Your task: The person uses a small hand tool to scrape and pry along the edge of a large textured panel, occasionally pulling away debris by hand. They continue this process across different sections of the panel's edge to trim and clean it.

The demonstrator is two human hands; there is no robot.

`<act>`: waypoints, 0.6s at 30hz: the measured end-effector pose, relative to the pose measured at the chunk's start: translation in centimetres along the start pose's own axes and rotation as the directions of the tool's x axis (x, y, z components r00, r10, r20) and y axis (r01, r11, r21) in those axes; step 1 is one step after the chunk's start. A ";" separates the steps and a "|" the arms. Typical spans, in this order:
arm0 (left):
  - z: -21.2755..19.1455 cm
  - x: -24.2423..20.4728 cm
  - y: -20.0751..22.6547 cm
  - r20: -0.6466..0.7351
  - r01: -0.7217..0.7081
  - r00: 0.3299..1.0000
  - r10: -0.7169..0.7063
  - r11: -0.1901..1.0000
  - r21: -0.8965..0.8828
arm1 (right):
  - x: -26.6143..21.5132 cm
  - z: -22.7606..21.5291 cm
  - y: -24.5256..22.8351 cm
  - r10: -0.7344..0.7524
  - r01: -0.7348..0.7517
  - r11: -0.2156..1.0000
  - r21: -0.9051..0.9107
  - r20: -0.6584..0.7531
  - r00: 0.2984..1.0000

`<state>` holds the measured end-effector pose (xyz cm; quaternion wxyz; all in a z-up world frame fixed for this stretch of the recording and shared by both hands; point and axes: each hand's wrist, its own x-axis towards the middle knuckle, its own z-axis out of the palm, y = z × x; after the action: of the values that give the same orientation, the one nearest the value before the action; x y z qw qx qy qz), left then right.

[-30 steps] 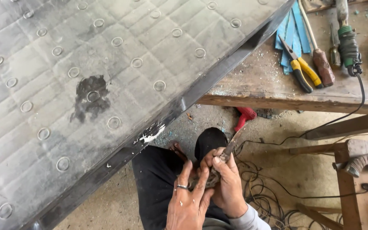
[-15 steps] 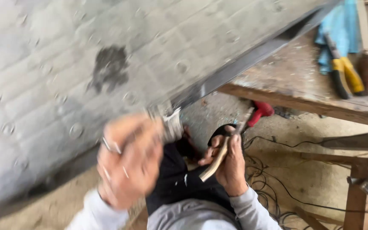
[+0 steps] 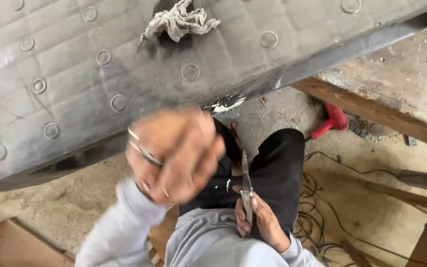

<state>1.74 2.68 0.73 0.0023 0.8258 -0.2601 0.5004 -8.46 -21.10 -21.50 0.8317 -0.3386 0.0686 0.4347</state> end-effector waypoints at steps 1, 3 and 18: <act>-0.1 -1.6 1.7 0.078 0.191 0.981 -0.178 0.957 -0.218 | 0.4 -0.5 -0.1 -0.093 0.094 0.996 0.003 -0.012 0.996; 0.9 -4.7 5.0 0.203 0.385 0.922 -0.329 0.831 -0.401 | 0.9 -1.3 -0.5 -0.174 0.175 0.985 0.014 -0.025 0.984; 6.9 -6.2 9.1 0.576 0.774 0.630 -0.521 0.484 -0.409 | 5.4 -0.1 -12.6 -0.623 0.603 -0.020 -0.797 0.481 0.616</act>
<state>1.24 -4.32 -10.16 0.4186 0.8885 -0.0663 0.1758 4.53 -22.47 -17.40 0.5809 -0.7401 -0.3380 -0.0244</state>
